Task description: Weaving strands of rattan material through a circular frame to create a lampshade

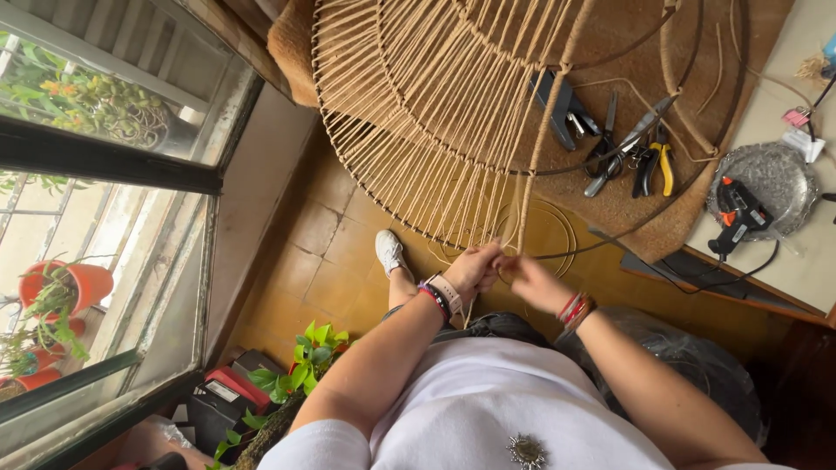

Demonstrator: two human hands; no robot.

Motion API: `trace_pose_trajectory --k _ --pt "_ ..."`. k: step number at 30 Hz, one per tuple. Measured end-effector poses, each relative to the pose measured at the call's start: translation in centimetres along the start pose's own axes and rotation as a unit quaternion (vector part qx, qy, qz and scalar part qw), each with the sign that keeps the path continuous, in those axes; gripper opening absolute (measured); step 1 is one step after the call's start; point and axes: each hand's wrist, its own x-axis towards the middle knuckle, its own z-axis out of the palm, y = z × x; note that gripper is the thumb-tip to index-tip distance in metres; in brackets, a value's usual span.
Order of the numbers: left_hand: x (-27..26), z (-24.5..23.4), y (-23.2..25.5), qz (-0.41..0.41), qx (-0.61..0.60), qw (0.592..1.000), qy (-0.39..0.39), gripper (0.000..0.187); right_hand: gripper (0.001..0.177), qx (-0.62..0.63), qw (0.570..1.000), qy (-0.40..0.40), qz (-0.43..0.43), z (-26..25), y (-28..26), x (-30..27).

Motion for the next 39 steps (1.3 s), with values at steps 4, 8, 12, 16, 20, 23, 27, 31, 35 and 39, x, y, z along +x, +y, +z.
trace_pose_trajectory --k 4,8,12,16,20,23,27,31,35,39 --pt "2.6 -2.2 -1.2 0.045 0.396 0.910 0.110 0.040 0.027 0.287 0.948 0.089 0.106 -5.2 -10.7 3.7" --pt "3.0 -2.4 -0.2 0.081 0.610 0.775 0.142 0.047 0.021 0.345 0.929 0.123 -0.060 -12.8 -23.6 0.2" --pt "4.7 -2.9 -2.1 0.101 0.643 0.750 0.121 0.031 0.013 0.282 0.940 0.190 -0.027 -13.1 -19.5 -5.3" --pt "-3.9 4.7 4.2 0.049 0.133 0.990 0.026 0.060 0.028 0.081 0.971 0.009 0.224 -4.4 -6.4 -6.6" --pt "0.3 2.0 0.7 0.033 0.095 0.995 -0.001 0.039 0.024 0.087 0.970 0.029 0.224 -3.2 -8.0 -2.1" --pt "0.0 1.4 1.3 0.055 0.451 0.887 0.086 0.038 0.027 0.369 0.919 0.104 0.093 -7.9 -15.2 1.2" --pt "4.2 -2.1 -0.5 0.065 0.693 0.704 0.142 0.052 0.029 0.331 0.918 0.144 -0.167 -13.4 -20.6 -1.6" --pt "2.2 0.4 -1.1 0.152 0.590 0.781 0.133 0.022 0.024 0.286 0.943 0.162 0.055 -7.8 -9.3 -5.2" --pt "-1.7 3.1 1.7 -0.003 0.009 0.998 -0.058 0.045 0.029 -0.209 0.965 -0.089 0.135 -4.7 -13.4 -5.0" --pt "0.6 1.2 1.1 0.056 0.543 0.835 0.077 0.053 0.030 0.074 0.997 -0.014 0.032 -8.6 -18.3 0.5"
